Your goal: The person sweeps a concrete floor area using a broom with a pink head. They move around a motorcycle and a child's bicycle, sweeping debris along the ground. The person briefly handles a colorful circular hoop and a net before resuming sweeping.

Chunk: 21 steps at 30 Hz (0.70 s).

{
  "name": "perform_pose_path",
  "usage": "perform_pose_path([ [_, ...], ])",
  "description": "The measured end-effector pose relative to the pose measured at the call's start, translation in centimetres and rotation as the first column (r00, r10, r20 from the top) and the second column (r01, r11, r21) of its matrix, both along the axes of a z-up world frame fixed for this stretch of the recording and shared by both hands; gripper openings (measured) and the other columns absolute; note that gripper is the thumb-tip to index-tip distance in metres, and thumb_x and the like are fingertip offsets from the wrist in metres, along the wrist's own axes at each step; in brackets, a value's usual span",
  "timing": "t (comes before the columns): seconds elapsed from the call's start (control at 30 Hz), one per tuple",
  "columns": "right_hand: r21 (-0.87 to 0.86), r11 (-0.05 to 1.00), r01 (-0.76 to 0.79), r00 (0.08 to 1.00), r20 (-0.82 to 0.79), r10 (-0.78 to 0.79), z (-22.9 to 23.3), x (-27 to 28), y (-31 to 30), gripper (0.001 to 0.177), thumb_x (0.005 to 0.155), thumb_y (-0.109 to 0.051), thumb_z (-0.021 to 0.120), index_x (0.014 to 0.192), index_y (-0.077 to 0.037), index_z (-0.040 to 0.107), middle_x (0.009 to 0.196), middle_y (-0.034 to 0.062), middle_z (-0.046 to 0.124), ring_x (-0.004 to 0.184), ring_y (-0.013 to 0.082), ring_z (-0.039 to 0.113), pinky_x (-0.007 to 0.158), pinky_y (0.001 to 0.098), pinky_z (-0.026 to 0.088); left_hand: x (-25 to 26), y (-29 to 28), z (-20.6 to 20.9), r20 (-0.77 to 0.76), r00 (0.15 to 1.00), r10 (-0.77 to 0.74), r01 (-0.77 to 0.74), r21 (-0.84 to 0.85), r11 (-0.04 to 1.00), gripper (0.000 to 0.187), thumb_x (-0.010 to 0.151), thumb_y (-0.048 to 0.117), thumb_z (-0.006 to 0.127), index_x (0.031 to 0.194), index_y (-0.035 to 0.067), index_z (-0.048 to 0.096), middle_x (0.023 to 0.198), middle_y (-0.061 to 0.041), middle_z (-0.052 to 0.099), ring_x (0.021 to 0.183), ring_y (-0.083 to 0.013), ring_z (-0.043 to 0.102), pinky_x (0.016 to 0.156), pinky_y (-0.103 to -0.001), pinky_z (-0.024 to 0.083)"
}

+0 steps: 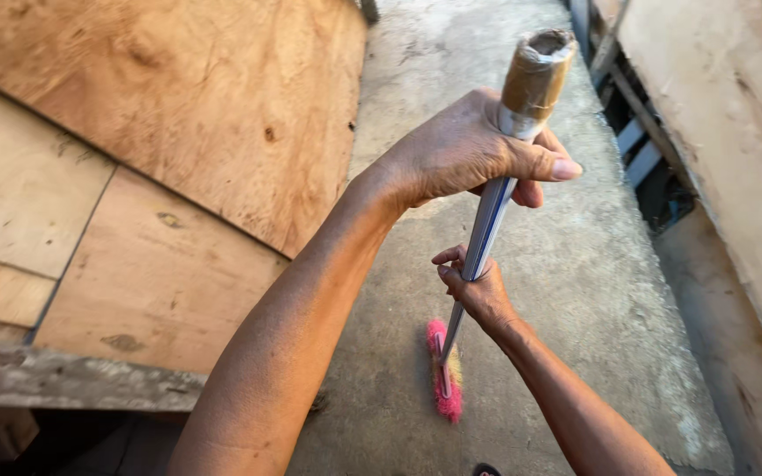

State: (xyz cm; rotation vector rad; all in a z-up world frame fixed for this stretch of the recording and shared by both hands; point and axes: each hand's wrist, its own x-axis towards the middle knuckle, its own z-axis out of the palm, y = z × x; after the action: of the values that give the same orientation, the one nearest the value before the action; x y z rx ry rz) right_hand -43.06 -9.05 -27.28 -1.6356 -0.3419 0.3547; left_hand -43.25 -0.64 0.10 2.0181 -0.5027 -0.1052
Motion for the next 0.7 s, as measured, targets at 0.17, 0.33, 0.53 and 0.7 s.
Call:
perform_pose_path([
  [0.17,-0.005,0.998,-0.067,0.997,0.033,0.067,-0.6,-1.7,3.2,0.017,0.087,-0.012,0.068,0.102,-0.006,0.075,0.072,-0.0008,0.061,0.065,0.0094,0.060,0.058,0.0290,0.054,-4.1,4.4,-0.5,-0.017,0.987,0.160,-0.161,-0.059,0.985,0.031,0.076,0.036,0.083,0.092,0.010,0.079,0.070,-0.005,0.078,0.065,-0.0119,0.079,0.059,-0.030,0.063],
  [0.33,-0.052,0.998,-0.036,0.998,0.048,0.038,0.2,-5.5,5.0,0.018,0.088,-0.013,0.069,0.102,-0.005,0.075,0.068,-0.0008,0.060,0.062,0.0110,0.059,0.057,0.0302,0.052,-7.8,6.3,-1.4,0.033,0.986,0.164,-0.162,-0.061,0.985,0.029,0.077,0.036,0.082,0.092,0.011,0.079,0.072,-0.004,0.079,0.066,-0.0123,0.081,0.068,-0.032,0.066],
  [0.53,-0.057,0.992,-0.113,0.994,-0.007,0.112,2.0,-10.8,5.9,0.024,0.089,-0.014,0.068,0.113,-0.009,0.071,0.063,-0.0019,0.055,0.059,0.0099,0.057,0.057,0.0287,0.051,-13.8,8.0,-2.1,0.001,0.986,0.167,-0.167,-0.068,0.984,0.026,0.079,0.033,0.080,0.089,0.010,0.079,0.071,-0.005,0.080,0.066,-0.0126,0.080,0.068,-0.031,0.067],
  [0.7,-0.080,0.986,-0.146,0.988,0.034,0.149,3.6,-15.7,6.3,0.025,0.090,-0.012,0.067,0.114,-0.009,0.073,0.065,-0.0048,0.048,0.060,0.0077,0.048,0.057,0.0283,0.046,-19.9,8.6,-1.5,0.028,0.983,0.184,-0.182,-0.063,0.981,0.022,0.080,0.028,0.077,0.090,0.008,0.079,0.071,-0.005,0.079,0.067,-0.0111,0.080,0.068,-0.031,0.066],
])
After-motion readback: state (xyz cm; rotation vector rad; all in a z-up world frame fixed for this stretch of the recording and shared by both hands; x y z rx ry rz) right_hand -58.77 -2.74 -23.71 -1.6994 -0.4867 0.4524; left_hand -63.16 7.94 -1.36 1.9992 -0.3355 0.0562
